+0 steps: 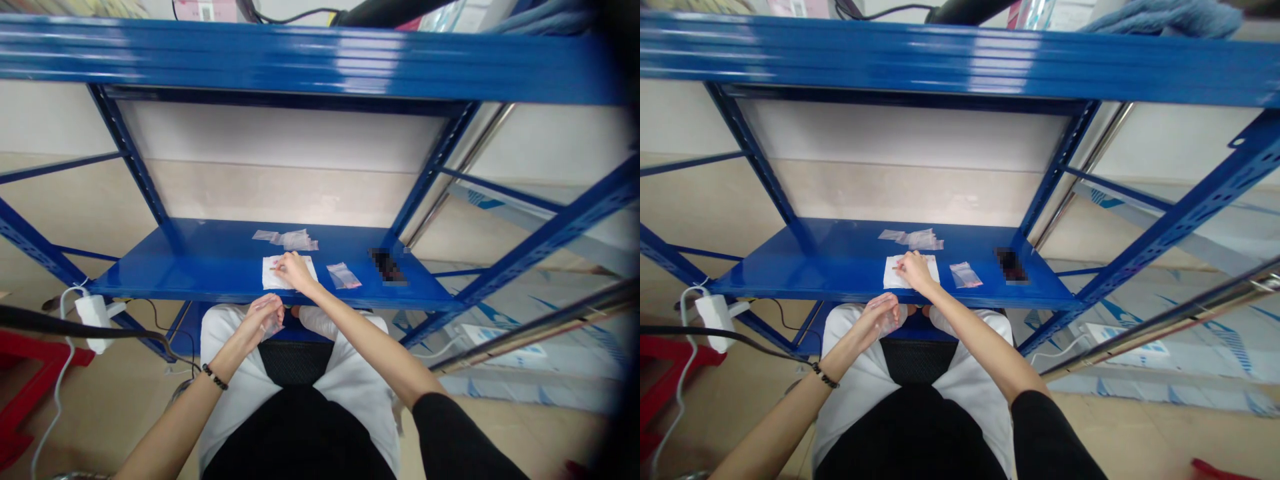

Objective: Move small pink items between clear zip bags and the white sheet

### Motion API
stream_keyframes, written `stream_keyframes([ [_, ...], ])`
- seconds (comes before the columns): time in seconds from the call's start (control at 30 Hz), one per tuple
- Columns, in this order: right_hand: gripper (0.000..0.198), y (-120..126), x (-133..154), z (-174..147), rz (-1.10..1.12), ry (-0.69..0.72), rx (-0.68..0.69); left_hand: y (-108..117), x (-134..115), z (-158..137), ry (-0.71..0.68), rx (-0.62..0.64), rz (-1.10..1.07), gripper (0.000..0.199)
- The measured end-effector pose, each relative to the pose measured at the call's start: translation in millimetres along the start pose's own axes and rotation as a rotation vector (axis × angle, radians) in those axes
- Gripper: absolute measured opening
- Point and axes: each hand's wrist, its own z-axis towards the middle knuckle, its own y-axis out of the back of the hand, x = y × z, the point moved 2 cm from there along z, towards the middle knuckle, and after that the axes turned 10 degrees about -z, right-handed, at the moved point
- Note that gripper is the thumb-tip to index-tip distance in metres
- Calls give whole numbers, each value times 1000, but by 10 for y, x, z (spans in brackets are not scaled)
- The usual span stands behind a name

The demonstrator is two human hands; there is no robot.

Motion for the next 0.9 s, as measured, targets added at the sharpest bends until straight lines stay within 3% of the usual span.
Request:
stream_keyframes([
  [0.23,7,58,54,-46,-43,-16,29,-22,-38,-12,14,-18,8,24],
  [0.43,4,276,165,-90,301,52,-43,-23,-29,-28,76,-18,-9,25],
  [0.6,5,545,400,-251,606,237,104,44,27,-1,109,-28,5,25],
  [0.73,5,632,490,-321,593,314,218,106,62,31,89,-10,41,26],
  [0.9,9,611,492,-309,588,348,256,85,22,17,62,4,62,25],
])
